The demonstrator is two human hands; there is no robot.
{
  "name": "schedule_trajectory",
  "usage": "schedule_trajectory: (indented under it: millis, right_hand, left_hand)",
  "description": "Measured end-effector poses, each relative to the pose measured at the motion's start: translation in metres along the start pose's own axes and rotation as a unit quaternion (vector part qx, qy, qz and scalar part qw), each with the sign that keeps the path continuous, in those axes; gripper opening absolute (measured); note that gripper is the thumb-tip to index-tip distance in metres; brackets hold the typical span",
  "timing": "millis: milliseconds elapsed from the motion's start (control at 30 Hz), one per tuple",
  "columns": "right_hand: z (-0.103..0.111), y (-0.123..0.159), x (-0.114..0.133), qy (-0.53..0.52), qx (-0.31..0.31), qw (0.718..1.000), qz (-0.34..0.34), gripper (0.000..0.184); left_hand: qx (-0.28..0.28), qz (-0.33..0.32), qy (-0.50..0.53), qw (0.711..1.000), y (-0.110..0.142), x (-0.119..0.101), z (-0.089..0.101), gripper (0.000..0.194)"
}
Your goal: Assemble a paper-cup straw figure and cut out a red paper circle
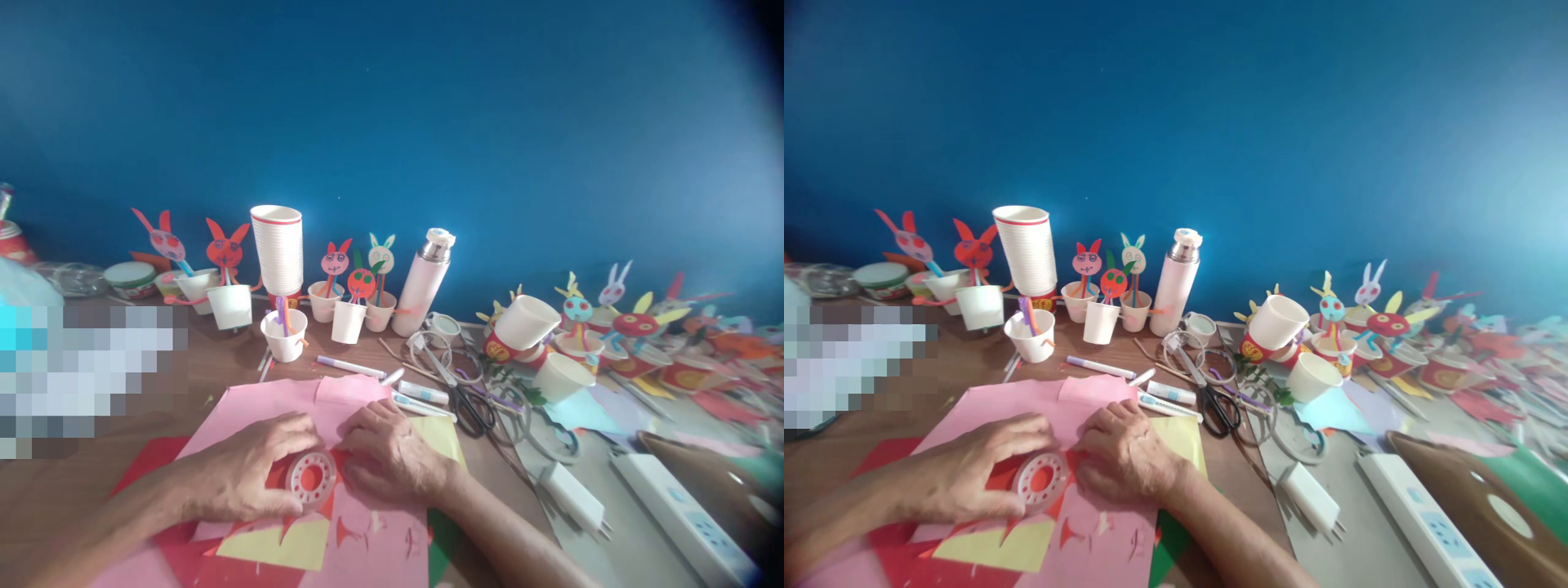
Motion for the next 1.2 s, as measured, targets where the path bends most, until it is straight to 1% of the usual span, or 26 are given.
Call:
schedule_trajectory:
  millis: [67, 133, 233, 367, 433, 533, 633, 700, 833, 933, 967, 1000, 1100, 1133, 1200]
  right_hand:
    - [-0.001, 0.0, 0.0, -0.015, -0.001, 1.0, -0.011, 0.019]
    - [-0.001, 0.0, -0.001, -0.024, 0.003, 1.0, -0.014, 0.023]
    - [0.0, 0.001, 0.0, -0.021, 0.015, 1.0, -0.013, 0.038]
    - [-0.001, 0.002, 0.003, -0.026, 0.016, 0.999, -0.012, 0.056]
    - [-0.002, 0.002, 0.006, -0.035, 0.013, 0.999, -0.016, 0.064]
    - [-0.006, 0.0, 0.014, -0.045, 0.006, 0.999, -0.027, 0.07]
    - [-0.009, -0.002, 0.021, -0.039, -0.003, 0.998, -0.042, 0.069]
    - [-0.01, -0.003, 0.025, -0.023, -0.006, 0.998, -0.054, 0.066]
    - [-0.013, -0.005, 0.03, -0.002, -0.007, 0.997, -0.076, 0.054]
    - [-0.013, -0.005, 0.032, -0.01, 0.004, 0.996, -0.088, 0.05]
    - [-0.013, -0.005, 0.032, -0.012, 0.008, 0.996, -0.089, 0.05]
    - [-0.012, -0.006, 0.032, -0.014, 0.011, 0.996, -0.087, 0.05]
    - [-0.012, -0.007, 0.033, -0.012, 0.013, 0.997, -0.081, 0.049]
    - [-0.012, -0.007, 0.032, -0.011, 0.013, 0.997, -0.079, 0.049]
    - [-0.012, -0.008, 0.032, -0.012, 0.013, 0.997, -0.079, 0.05]
  left_hand:
    - [-0.001, -0.001, -0.004, 1.0, 0.0, 0.0, -0.001, 0.029]
    - [-0.004, -0.007, -0.005, 1.0, -0.001, 0.001, -0.001, 0.032]
    - [-0.005, -0.009, 0.002, 1.0, -0.001, 0.001, 0.0, 0.033]
    - [-0.005, -0.006, 0.018, 1.0, -0.001, 0.0, 0.0, 0.029]
    - [-0.014, 0.002, 0.021, 1.0, -0.001, 0.003, -0.002, 0.028]
    - [-0.038, 0.026, 0.012, 0.999, 0.002, 0.012, -0.009, 0.035]
    - [-0.046, 0.042, 0.003, 0.998, 0.005, 0.018, -0.014, 0.042]
    - [-0.042, 0.049, 0.013, 0.998, 0.005, 0.017, -0.013, 0.044]
    - [-0.014, 0.071, 0.041, 0.997, 0.004, 0.008, -0.002, 0.042]
    - [0.001, 0.092, 0.044, 0.995, 0.006, 0.007, 0.01, 0.047]
    - [0.005, 0.095, 0.041, 0.995, 0.007, 0.008, 0.014, 0.045]
    - [0.011, 0.096, 0.034, 0.995, 0.009, 0.011, 0.016, 0.038]
    - [0.028, 0.086, -0.008, 0.996, 0.014, 0.022, 0.019, 0.012]
    - [0.03, 0.081, -0.025, 0.996, 0.015, 0.026, 0.018, 0.01]
    - [0.023, 0.073, -0.055, 0.996, 0.016, 0.033, 0.014, 0.014]
Point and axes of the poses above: each hand's wrist, its own y-axis away from the middle knuckle, its own z-axis out of the back of the hand, x = y × z, the point moved 1 cm from there along -y, towards the middle knuckle, and after that the axes turned 12 degrees about -z, right-handed, at the moved point
